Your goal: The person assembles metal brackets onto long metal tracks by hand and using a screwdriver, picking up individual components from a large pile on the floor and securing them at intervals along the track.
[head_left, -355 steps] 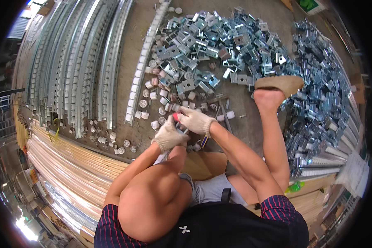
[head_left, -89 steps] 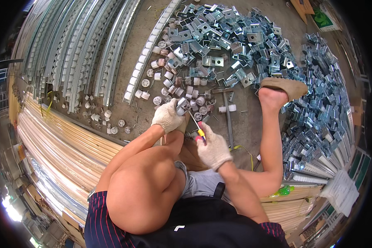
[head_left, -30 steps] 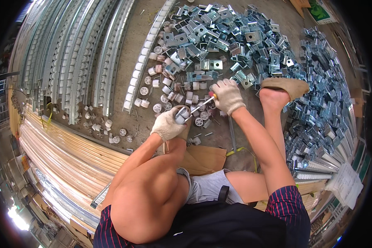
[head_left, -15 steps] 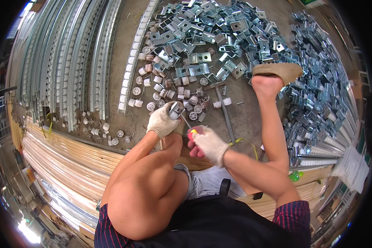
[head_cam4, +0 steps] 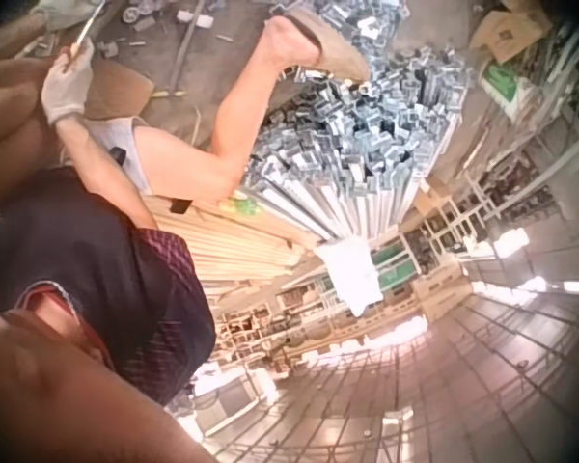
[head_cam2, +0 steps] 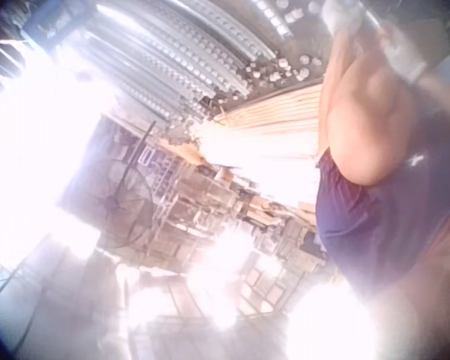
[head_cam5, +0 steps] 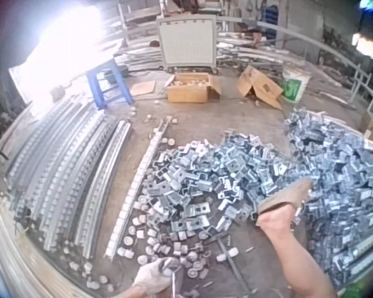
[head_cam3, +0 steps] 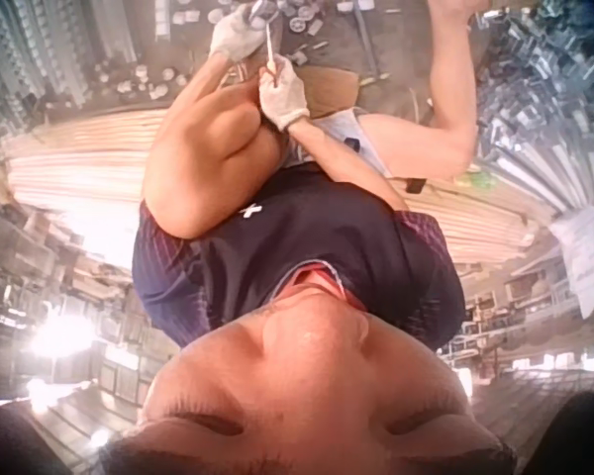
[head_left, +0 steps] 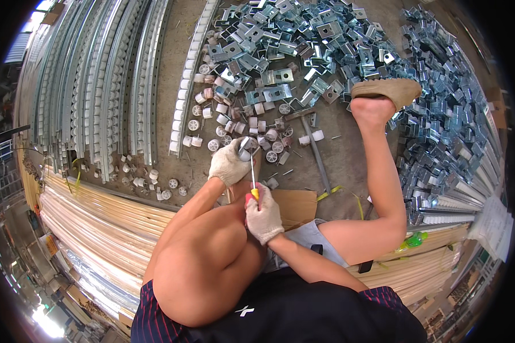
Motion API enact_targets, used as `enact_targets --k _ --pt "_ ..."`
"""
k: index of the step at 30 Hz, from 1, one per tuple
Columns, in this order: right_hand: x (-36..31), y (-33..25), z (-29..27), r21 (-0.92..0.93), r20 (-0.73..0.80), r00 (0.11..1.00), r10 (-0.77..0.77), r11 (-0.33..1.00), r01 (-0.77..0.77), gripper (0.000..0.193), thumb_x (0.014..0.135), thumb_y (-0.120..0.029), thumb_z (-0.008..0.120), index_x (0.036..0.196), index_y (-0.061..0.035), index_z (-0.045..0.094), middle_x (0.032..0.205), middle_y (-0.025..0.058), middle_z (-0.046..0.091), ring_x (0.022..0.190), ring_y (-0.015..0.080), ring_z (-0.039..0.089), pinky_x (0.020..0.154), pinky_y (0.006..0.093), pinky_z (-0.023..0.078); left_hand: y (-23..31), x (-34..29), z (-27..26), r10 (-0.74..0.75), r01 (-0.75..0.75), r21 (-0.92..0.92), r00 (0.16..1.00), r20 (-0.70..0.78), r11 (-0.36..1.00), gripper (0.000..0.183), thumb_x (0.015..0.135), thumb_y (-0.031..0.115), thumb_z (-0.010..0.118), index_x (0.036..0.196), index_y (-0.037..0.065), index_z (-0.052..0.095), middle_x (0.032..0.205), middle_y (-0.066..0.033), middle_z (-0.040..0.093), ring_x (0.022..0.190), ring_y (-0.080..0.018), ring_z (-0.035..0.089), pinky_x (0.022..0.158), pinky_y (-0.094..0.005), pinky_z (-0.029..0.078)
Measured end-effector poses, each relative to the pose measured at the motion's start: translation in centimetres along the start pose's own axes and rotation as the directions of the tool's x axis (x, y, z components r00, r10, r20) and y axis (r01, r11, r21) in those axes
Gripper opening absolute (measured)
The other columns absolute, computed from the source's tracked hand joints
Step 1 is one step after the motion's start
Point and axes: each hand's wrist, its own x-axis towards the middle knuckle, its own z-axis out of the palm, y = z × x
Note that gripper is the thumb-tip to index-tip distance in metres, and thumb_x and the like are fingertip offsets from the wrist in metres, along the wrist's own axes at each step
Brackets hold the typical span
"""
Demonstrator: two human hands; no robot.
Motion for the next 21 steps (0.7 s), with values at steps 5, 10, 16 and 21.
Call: enact_targets --k 5,10,16,21 --pt "2.8 -2.7 -5.1 -0.149 0.103 0.994 0.035 0.989 -0.020 0.028 0.097 -0.016 0.065 0.121 -0.0018 0.067 0.100 0.0223 0.074 0.095 0.0377 0.074 0.081 0.0418 0.057 0.2 -0.6 -0.2 0.059 -0.059 0.000 0.997 -0.040 0.998 0.059 0.078 0.033 0.078 0.132 0.016 0.065 0.111 -0.0186 0.075 0.106 -0.0388 0.071 0.095 -0.0462 0.056" --pt "7.2 -7.9 -10.2 -0.524 0.377 0.926 0.007 0.826 0.207 0.030 0.094 -0.025 0.059 0.108 -0.0015 0.071 0.104 0.0282 0.072 0.100 0.0456 0.070 0.087 0.0510 0.056 0.2 -0.4 0.0 0.016 -0.016 0.011 1.000 -0.019 1.000 0.060 0.077 0.032 0.080 0.132 0.016 0.065 0.113 -0.0197 0.074 0.108 -0.0391 0.070 0.095 -0.0463 0.055" --pt "9.8 -18.7 -9.7 -0.815 0.572 0.764 0.299 0.309 0.490 0.036 0.086 -0.021 0.057 0.106 0.0002 0.077 0.107 0.0274 0.074 0.102 0.0427 0.072 0.091 0.0488 0.058 0.8 -0.4 0.0 -0.006 0.006 0.002 1.000 0.016 1.000 0.058 0.078 0.036 0.078 0.132 0.015 0.066 0.114 -0.0188 0.075 0.108 -0.0378 0.071 0.095 -0.0456 0.056" --pt "9.2 -21.2 -7.1 -0.806 0.582 0.730 0.358 0.139 0.575 0.037 0.087 -0.021 0.058 0.111 -0.0041 0.080 0.112 0.0230 0.076 0.104 0.0374 0.075 0.092 0.0455 0.059 0.2 0.1 0.2 -0.006 0.006 -0.011 1.000 0.024 1.000 0.057 0.080 0.039 0.076 0.131 0.015 0.066 0.114 -0.0181 0.075 0.109 -0.0367 0.071 0.095 -0.0451 0.056"
